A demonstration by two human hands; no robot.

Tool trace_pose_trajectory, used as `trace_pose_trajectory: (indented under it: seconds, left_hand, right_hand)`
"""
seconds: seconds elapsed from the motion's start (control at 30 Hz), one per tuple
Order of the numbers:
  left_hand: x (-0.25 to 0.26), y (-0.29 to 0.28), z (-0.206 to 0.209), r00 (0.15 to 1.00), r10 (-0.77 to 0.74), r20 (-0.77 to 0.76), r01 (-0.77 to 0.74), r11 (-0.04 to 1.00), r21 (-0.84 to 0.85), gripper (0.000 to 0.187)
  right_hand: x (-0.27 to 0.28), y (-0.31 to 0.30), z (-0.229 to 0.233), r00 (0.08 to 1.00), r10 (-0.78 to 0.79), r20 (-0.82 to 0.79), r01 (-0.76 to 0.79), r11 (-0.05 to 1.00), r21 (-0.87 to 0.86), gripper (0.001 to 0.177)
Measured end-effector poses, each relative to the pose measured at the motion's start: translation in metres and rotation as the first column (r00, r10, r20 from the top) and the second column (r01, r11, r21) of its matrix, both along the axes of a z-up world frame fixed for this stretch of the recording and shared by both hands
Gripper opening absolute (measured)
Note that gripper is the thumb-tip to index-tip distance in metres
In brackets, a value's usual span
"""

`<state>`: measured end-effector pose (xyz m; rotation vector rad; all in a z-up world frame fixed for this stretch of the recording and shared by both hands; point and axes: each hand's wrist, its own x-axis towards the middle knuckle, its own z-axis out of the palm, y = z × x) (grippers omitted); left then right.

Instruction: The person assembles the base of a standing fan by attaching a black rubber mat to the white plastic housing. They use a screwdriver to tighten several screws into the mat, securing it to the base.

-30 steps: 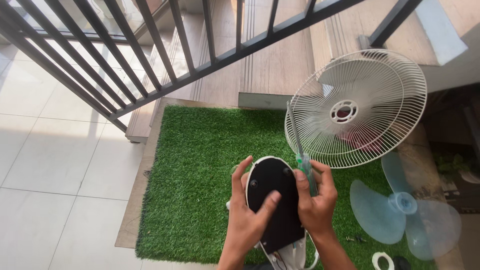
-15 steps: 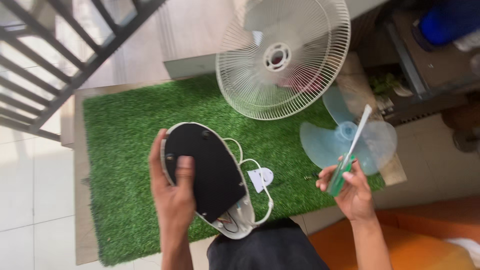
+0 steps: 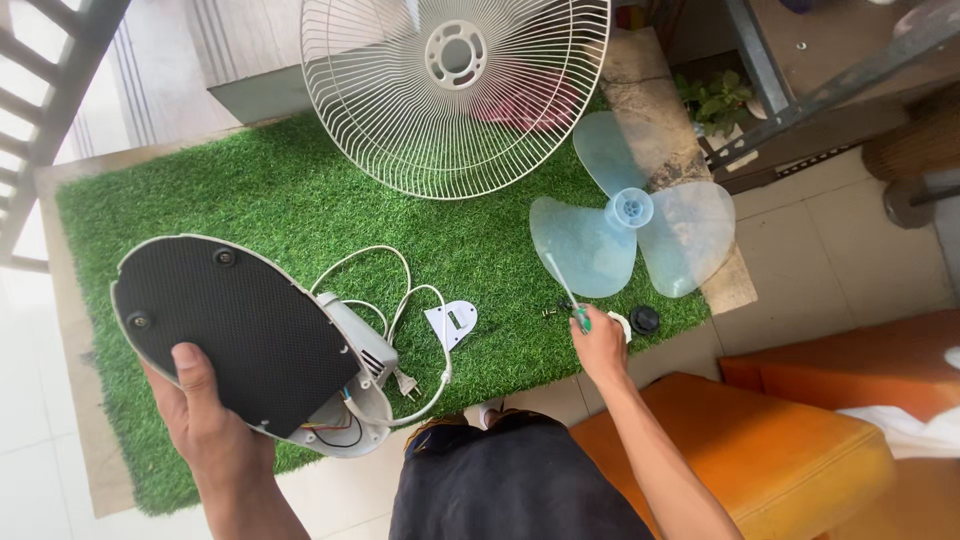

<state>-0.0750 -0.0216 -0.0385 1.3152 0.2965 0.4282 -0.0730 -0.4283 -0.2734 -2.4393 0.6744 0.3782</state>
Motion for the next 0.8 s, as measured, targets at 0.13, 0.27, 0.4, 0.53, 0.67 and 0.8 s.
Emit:
trace_pose_trajectory:
  seconds: [0.13,0.27,0.4,0.53,0.67,0.8]
  left_hand:
    - [-0.006,-0.003,-0.005,0.999,0.029,-0.034,-0.030,0.999,-0.020,0.065]
    - [-0.012,-0.012,-0.015,0.994,0.061,-0.093,-0.068,0.995,-0.073,0.068]
    - [-0.016,-0.013,-0.020,0.991,0.058,-0.117,-0.070,0.992,-0.102,0.067]
    - [-0.016,-0.014,-0.017,0.995,0.039,-0.095,-0.032,0.996,0.082,0.074]
    - [-0.014,-0.019,-0.011,0.998,-0.019,-0.061,0.033,0.972,0.232,0.082]
    - [-0.008,-0.025,-0.007,0.999,-0.023,-0.039,0.029,0.986,0.164,0.089]
  right_hand:
    - [0.011,0.004,-0.021,0.944,0.234,0.231,-0.215,0.971,-0.102,0.032]
    - [0.022,0.003,-0.037,0.962,0.253,0.105,-0.241,0.964,-0.110,0.023]
    - [0.023,-0.001,-0.039,0.963,0.239,0.127,-0.217,0.962,-0.166,0.025]
    - [0.013,0.001,-0.020,0.937,0.143,0.318,-0.149,0.989,-0.006,0.027]
    - [0.005,0.019,0.032,0.934,-0.179,0.308,-0.009,0.852,0.523,0.022]
    - [0.001,0.066,0.095,0.921,-0.294,0.255,-0.042,0.578,0.815,0.020]
